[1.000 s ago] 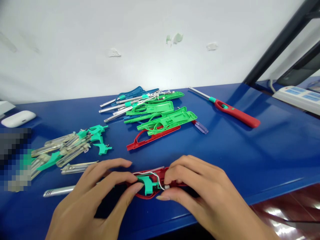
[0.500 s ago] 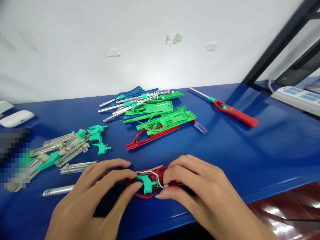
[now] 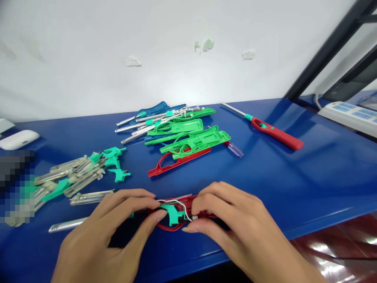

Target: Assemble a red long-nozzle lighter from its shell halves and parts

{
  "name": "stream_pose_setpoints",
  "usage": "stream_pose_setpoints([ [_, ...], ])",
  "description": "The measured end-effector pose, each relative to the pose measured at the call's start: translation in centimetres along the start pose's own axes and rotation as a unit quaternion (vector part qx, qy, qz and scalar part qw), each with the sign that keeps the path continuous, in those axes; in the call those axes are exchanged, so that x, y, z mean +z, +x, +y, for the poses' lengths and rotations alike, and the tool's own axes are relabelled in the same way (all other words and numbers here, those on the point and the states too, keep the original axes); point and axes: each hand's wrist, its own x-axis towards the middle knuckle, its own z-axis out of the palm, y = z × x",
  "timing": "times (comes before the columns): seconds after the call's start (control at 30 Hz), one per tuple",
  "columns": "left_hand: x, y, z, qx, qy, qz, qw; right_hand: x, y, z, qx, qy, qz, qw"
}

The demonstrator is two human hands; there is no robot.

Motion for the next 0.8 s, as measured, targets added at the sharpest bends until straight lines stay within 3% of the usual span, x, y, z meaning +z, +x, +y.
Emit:
stream_pose_setpoints([
  [0.23,-0.7,1.4,0.1,-0.008,0.004,-0.063,0.998,0.0,-0.1,0.1,-0.003,0.007,-0.004,1.000],
  [0.47,-0.2,3.2,0.8,0.054,-0.005,-0.039,0.998,0.1,-0.1,0.1,-0.007,0.000,0.007,1.000],
  [0.8,-0.1,2.5,0.3,0.097,0.022,-0.040,0.994,0.2,0.0,0.1,0.001,0.000,0.015,1.000],
])
